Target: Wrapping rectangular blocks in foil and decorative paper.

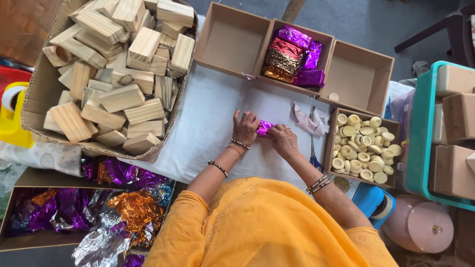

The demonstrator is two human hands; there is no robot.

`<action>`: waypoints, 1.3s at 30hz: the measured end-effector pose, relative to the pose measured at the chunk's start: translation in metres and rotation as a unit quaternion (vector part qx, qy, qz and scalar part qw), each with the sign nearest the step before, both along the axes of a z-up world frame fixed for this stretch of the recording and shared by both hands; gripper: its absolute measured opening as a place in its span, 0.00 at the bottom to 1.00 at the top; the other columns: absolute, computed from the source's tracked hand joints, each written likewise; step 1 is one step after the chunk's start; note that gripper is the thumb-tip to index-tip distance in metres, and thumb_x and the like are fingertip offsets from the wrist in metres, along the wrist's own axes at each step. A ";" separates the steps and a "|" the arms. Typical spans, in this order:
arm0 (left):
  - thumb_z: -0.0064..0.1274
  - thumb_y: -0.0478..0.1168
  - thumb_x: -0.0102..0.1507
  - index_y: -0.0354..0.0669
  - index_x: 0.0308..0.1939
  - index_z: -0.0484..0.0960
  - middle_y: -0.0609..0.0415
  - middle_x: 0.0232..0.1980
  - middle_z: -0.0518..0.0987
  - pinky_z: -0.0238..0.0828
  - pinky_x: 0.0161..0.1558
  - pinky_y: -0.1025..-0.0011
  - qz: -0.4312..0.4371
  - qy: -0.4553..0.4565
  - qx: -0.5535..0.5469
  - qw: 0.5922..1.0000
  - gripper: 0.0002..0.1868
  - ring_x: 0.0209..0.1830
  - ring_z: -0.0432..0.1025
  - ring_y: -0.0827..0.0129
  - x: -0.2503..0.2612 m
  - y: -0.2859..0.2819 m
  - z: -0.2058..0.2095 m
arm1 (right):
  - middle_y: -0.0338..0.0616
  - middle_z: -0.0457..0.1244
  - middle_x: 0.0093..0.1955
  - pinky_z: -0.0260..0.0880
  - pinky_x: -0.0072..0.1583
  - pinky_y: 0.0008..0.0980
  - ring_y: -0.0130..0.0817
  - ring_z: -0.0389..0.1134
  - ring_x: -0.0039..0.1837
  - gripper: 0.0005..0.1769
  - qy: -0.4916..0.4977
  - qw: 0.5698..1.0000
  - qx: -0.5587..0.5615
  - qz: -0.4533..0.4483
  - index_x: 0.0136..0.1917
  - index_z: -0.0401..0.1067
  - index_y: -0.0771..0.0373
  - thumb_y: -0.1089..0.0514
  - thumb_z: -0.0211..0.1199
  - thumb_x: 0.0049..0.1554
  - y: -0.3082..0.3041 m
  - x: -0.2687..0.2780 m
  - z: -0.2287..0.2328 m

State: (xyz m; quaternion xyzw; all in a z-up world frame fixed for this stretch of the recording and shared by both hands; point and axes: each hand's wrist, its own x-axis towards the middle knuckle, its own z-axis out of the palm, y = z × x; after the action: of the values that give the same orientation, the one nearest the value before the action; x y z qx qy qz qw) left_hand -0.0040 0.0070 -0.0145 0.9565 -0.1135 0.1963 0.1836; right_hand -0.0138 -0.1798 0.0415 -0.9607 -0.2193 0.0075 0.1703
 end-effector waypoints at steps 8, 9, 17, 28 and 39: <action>0.59 0.38 0.58 0.53 0.36 0.82 0.62 0.45 0.78 0.50 0.74 0.45 -0.052 -0.036 0.019 0.998 0.04 0.56 0.71 0.68 -0.013 0.022 0.014 | 0.39 0.66 0.56 0.72 0.55 0.41 0.43 0.67 0.61 0.19 -0.024 0.999 0.037 0.017 0.54 0.79 0.51 0.64 0.67 0.49 -0.001 -0.011 0.000; 0.59 0.38 0.59 0.53 0.35 0.81 0.62 0.46 0.79 0.50 0.73 0.44 -0.064 -0.063 0.013 0.996 0.03 0.57 0.71 0.68 -0.016 0.028 0.014 | 0.41 0.66 0.56 0.72 0.54 0.41 0.45 0.66 0.62 0.20 -0.029 0.999 0.032 0.019 0.55 0.78 0.52 0.64 0.67 0.49 0.000 -0.012 0.000; 0.58 0.38 0.60 0.53 0.39 0.83 0.60 0.53 0.79 0.49 0.73 0.42 -0.041 -0.037 0.036 0.998 0.05 0.64 0.68 0.66 -0.036 0.069 0.011 | 0.45 0.63 0.61 0.72 0.57 0.40 0.44 0.66 0.64 0.25 -0.070 0.995 0.030 0.060 0.63 0.74 0.59 0.65 0.66 0.51 -0.003 -0.030 0.004; 0.61 0.41 0.51 0.46 0.64 0.71 0.43 0.69 0.69 0.50 0.70 0.41 -0.149 0.006 0.033 0.988 0.36 0.72 0.63 0.52 -0.021 0.021 0.019 | 0.46 0.62 0.63 0.71 0.58 0.41 0.45 0.65 0.66 0.28 -0.084 0.994 0.014 0.067 0.65 0.72 0.59 0.66 0.66 0.49 -0.002 -0.034 0.008; 0.52 0.28 0.52 0.50 0.50 0.83 0.51 0.59 0.81 0.71 0.62 0.59 -0.091 0.062 -0.155 0.982 0.24 0.60 0.75 0.54 0.011 0.036 -0.007 | 0.44 0.62 0.60 0.73 0.52 0.40 0.43 0.67 0.58 0.28 -0.014 0.999 -0.009 0.046 0.66 0.72 0.57 0.63 0.68 0.51 -0.001 -0.029 0.014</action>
State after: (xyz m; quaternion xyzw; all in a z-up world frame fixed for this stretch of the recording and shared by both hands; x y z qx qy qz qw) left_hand 0.0066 0.0429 -0.0210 0.9126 -0.1568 0.1338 0.3531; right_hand -0.0432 -0.1811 0.0559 -0.9510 -0.2659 0.0039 0.1576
